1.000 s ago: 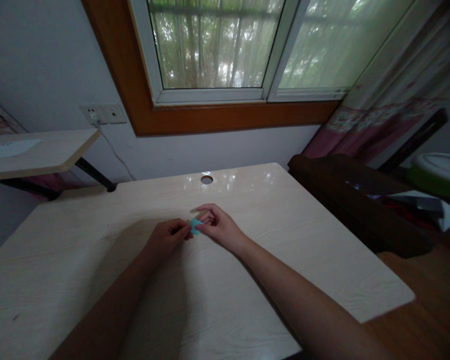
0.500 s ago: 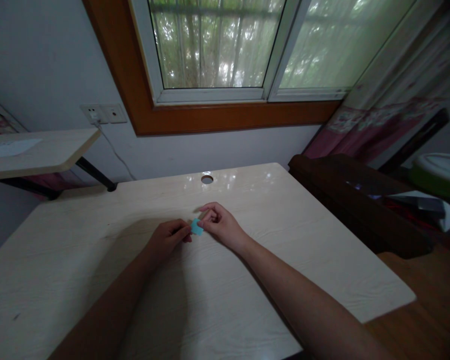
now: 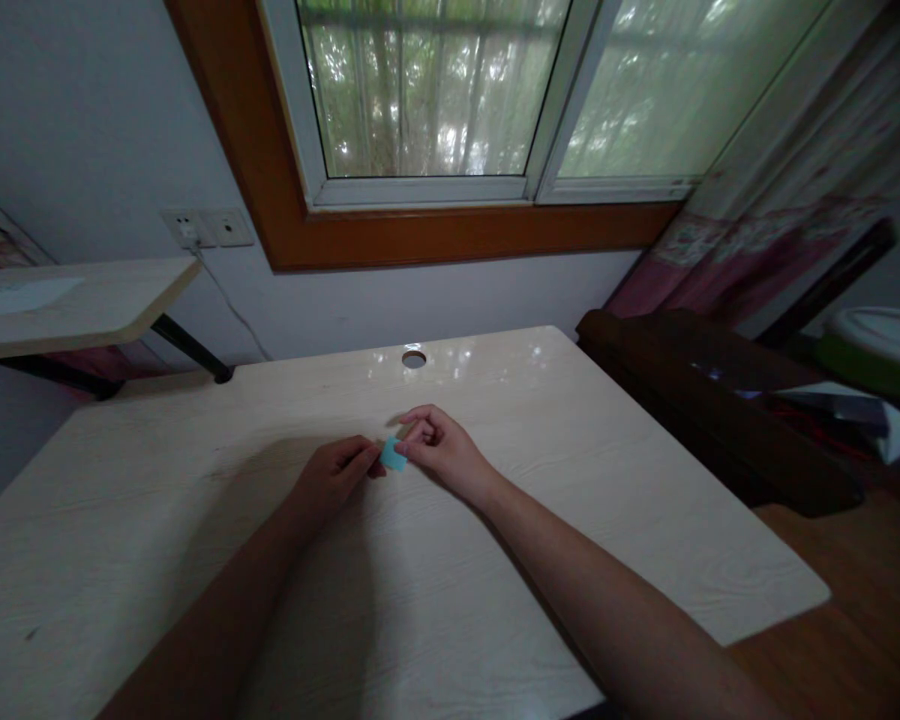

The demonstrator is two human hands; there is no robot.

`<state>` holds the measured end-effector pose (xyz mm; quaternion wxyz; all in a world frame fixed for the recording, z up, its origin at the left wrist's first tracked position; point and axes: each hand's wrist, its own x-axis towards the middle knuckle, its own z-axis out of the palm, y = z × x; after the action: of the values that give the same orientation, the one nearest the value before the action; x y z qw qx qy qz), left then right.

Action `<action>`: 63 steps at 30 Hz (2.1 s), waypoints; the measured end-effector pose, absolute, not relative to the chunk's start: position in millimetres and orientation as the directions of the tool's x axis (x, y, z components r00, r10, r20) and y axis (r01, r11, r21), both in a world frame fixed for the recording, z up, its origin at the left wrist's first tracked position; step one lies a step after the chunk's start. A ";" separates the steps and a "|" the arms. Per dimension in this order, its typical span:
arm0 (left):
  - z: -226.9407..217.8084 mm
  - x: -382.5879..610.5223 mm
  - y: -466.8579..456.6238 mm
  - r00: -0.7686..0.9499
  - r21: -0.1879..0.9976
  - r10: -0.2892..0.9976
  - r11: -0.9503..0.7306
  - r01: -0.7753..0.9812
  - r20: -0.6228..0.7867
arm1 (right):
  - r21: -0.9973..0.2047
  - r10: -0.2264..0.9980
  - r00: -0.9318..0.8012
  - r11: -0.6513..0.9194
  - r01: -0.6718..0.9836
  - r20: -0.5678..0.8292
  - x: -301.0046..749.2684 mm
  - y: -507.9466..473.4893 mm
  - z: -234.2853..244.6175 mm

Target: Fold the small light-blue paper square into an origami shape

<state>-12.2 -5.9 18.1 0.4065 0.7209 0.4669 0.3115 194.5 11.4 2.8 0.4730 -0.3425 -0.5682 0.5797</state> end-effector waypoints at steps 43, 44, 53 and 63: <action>12.5 -11.1 -7.2 0.296 0.759 0.899 -0.433 0.486 0.324 | -0.967 0.916 -0.332 0.253 0.040 0.226 195.5 6.3 3.2; 13.6 -10.6 -7.9 0.309 0.751 0.894 -0.442 0.491 0.324 | -0.960 0.911 -0.339 0.272 0.070 0.234 196.0 5.9 4.6; 16.9 -10.5 -10.4 0.350 0.770 0.891 -0.434 0.467 0.290 | -0.881 0.861 -0.391 0.425 0.206 0.325 198.4 4.3 14.6; 18.3 -12.5 -10.1 0.329 0.830 0.915 -0.364 0.421 0.235 | -0.908 0.895 -0.366 0.351 0.228 0.254 198.9 4.5 13.1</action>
<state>-12.5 -10.1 18.3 0.3388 0.7413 0.4506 0.3641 198.9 4.5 13.1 0.4037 -0.3922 -0.7158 0.4133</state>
